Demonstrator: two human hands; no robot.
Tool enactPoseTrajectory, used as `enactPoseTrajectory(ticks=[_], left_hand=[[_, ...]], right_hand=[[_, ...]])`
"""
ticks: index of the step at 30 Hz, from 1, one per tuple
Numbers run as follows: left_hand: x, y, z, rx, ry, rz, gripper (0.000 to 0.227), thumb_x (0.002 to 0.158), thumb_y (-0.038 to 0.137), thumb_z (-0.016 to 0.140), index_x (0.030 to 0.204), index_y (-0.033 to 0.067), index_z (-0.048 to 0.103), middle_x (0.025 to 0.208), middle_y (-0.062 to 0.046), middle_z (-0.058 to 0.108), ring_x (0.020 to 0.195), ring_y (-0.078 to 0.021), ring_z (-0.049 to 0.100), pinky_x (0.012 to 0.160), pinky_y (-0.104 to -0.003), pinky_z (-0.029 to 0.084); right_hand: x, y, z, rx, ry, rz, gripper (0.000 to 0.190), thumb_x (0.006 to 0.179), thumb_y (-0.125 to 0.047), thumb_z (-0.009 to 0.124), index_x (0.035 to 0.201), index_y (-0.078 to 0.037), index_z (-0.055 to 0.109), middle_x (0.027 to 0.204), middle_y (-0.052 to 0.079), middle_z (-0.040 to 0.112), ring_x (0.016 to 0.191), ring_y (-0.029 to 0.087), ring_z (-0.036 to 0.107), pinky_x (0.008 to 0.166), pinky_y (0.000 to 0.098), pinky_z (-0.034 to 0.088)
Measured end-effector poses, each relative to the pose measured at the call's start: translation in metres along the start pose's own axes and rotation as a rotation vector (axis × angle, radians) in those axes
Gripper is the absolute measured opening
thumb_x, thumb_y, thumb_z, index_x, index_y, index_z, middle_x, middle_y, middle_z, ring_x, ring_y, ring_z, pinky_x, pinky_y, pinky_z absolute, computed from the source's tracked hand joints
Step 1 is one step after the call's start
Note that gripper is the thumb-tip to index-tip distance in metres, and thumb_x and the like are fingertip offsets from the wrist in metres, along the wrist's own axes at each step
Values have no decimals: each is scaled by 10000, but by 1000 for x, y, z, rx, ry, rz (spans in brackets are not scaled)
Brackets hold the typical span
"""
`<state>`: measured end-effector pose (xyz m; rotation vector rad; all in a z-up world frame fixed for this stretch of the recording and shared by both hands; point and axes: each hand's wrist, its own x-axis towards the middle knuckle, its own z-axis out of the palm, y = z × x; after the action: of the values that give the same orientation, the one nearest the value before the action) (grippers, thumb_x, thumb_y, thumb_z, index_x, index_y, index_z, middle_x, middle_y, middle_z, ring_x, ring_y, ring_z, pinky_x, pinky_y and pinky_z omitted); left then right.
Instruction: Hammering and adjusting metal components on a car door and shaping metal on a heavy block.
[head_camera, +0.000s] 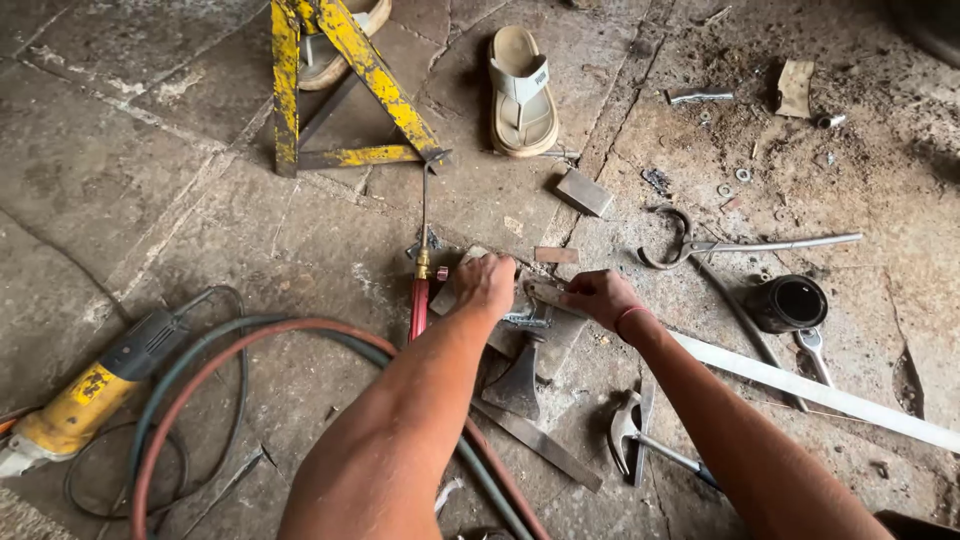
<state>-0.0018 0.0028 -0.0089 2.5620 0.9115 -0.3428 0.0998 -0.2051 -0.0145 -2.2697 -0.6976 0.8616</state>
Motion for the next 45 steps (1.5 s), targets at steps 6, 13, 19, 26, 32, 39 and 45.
enactPoseTrajectory(ticks=[6,13,19,26,32,39,45], left_hand=[[-12,12,-27,262,-94,205,80,1016,95,521,1014,91,601,916,-96,639,709,-188,600,553,-331,508],[-9,18,-22,99,-35,300,184,975,-10,562,1014,100,704,980,-89,675,720,-163,571,639,-335,545],[-25,23,-65,-125,-137,254,396,891,9,640,1210,228,724,1078,-49,777,923,-215,696,803,-388,544],[28,8,-21,-255,-139,252,288,854,-10,706,1075,162,771,1088,-81,768,986,-237,751,834,-377,614],[10,14,-61,38,-241,143,165,887,126,757,1044,125,705,1011,-96,727,894,-231,726,780,-373,595],[16,0,-54,139,-207,159,172,877,205,795,936,114,662,980,-67,686,886,-231,635,903,-447,510],[16,0,-53,168,-218,156,248,888,255,795,973,94,626,946,-61,645,861,-213,623,865,-436,499]], right_hand=[[13,-4,-6,2,-67,-4,243,897,-253,762,1118,-160,796,1031,41,805,860,172,747,828,327,613],[30,1,-13,41,-115,25,263,912,-262,754,1156,-169,785,1040,38,806,850,158,743,815,326,632],[37,-5,-4,54,-83,-67,235,908,-226,755,1119,-138,808,983,68,817,827,198,723,765,346,594],[33,-46,-3,15,-43,-160,206,879,-255,781,1064,-170,806,934,17,809,780,143,738,716,320,582],[29,-60,2,-88,-40,-140,256,833,-305,849,841,-82,724,789,44,748,701,145,658,678,343,552],[15,-23,-9,-77,-120,-126,209,837,-298,807,893,-136,687,857,22,699,727,135,626,682,289,576],[8,14,-16,-47,-158,-14,206,868,-266,790,927,-89,705,838,55,711,725,168,631,686,325,572]])
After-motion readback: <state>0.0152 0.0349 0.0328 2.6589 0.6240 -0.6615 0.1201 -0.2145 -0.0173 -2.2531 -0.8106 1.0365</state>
